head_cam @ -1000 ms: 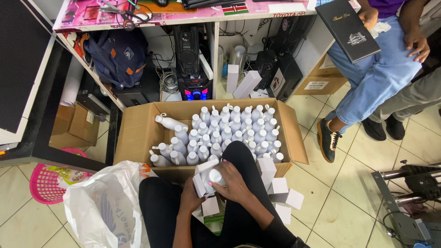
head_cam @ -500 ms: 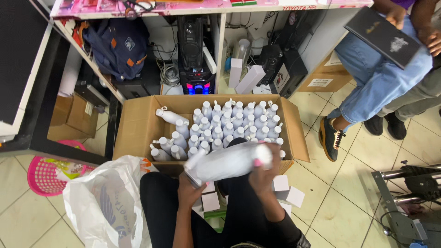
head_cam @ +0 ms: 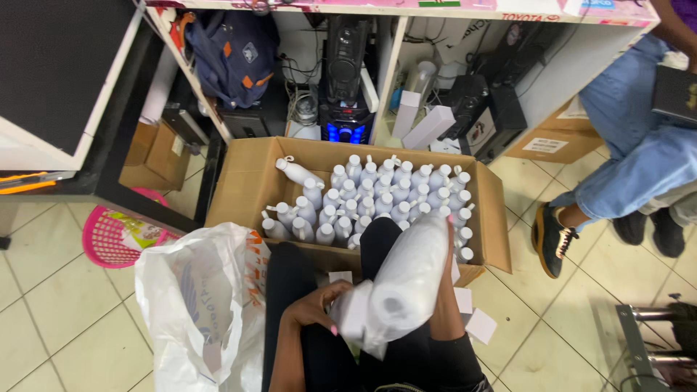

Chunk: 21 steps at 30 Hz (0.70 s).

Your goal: The person wraps individual white bottles in plastic and places them into white cardboard boxes.

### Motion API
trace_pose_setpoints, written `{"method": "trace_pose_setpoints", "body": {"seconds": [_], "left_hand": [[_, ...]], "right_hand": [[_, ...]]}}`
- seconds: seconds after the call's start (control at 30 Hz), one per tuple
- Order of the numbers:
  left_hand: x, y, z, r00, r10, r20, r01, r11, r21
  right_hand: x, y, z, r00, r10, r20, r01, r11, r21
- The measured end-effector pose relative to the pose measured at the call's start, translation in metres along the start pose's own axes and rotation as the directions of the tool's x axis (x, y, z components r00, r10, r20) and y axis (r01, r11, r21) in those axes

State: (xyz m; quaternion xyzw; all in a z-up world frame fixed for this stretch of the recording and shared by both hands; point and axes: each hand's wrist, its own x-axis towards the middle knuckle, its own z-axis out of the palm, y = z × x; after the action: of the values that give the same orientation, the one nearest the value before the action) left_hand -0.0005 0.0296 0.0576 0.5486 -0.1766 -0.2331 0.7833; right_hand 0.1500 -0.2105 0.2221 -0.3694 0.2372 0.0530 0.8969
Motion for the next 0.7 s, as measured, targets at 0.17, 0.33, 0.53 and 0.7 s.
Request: {"method": "trace_pose_setpoints", "body": {"seconds": [0.17, 0.33, 0.53, 0.7], "left_hand": [[0.012, 0.017, 0.016, 0.942, 0.185, -0.279, -0.239, 0.956, -0.173], [0.048, 0.060, 0.053, 0.336, 0.627, -0.702, -0.632, 0.704, 0.326], [0.024, 0.056, 0.022, 0.508, 0.033, -0.861, 0.325, 0.918, 0.227], [0.012, 0.144, 0.043, 0.084, 0.730, -0.679, -0.181, 0.681, 0.710]], "right_hand": [[0.035, 0.072, -0.031, 0.993, 0.089, 0.073, -0.089, 0.996, -0.001], [0.065, 0.142, -0.064, 0.975, 0.190, 0.113, -0.189, 0.982, -0.023], [0.063, 0.169, -0.057, 0.869, 0.418, 0.263, -0.448, 0.892, 0.062], [0.058, 0.172, -0.058, 0.802, 0.513, 0.305, -0.550, 0.834, 0.045]]}}
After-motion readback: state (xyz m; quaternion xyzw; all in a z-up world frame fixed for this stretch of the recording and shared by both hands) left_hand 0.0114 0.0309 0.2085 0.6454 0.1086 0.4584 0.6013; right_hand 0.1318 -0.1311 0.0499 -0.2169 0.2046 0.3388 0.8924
